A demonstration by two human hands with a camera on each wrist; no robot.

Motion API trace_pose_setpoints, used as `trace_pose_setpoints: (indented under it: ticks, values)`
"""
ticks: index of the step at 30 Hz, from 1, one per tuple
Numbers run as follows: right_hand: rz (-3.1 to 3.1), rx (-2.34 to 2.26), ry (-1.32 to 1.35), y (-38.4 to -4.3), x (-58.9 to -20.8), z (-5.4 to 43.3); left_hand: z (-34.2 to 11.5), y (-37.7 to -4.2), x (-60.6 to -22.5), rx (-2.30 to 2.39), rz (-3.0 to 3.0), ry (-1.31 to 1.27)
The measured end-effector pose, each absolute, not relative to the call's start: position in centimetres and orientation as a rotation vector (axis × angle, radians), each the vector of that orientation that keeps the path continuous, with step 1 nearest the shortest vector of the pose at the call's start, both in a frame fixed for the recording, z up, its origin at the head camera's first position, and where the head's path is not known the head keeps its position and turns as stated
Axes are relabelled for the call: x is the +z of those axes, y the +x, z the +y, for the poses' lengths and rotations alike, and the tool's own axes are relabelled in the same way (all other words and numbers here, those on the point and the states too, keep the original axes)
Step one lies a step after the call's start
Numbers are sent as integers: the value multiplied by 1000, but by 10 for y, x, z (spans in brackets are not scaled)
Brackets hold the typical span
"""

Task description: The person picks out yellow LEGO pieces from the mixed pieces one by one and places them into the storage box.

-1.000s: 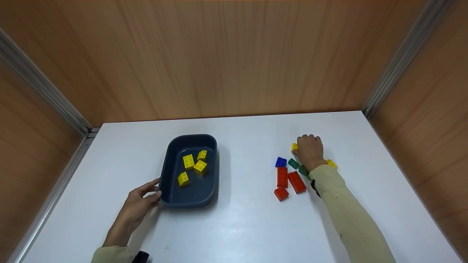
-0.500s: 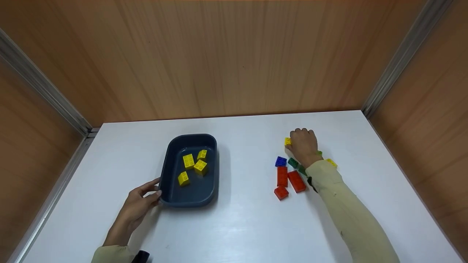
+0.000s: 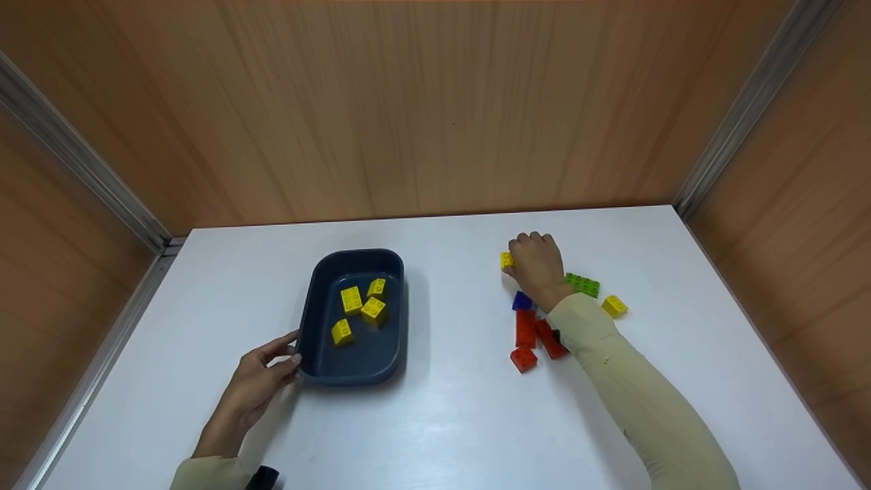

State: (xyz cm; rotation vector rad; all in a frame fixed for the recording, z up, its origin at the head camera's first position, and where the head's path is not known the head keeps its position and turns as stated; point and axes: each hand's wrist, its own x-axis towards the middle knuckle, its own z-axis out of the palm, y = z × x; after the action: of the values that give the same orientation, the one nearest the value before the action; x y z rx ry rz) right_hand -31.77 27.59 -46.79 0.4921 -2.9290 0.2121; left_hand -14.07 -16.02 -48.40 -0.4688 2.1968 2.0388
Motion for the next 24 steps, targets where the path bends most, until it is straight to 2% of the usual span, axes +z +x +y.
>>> trace_pose_setpoints:
  ticks: [24]
  values:
    - [-2861, 160, 721, -308, -454, 212, -161, -145, -489, 2015, 2223, -478]
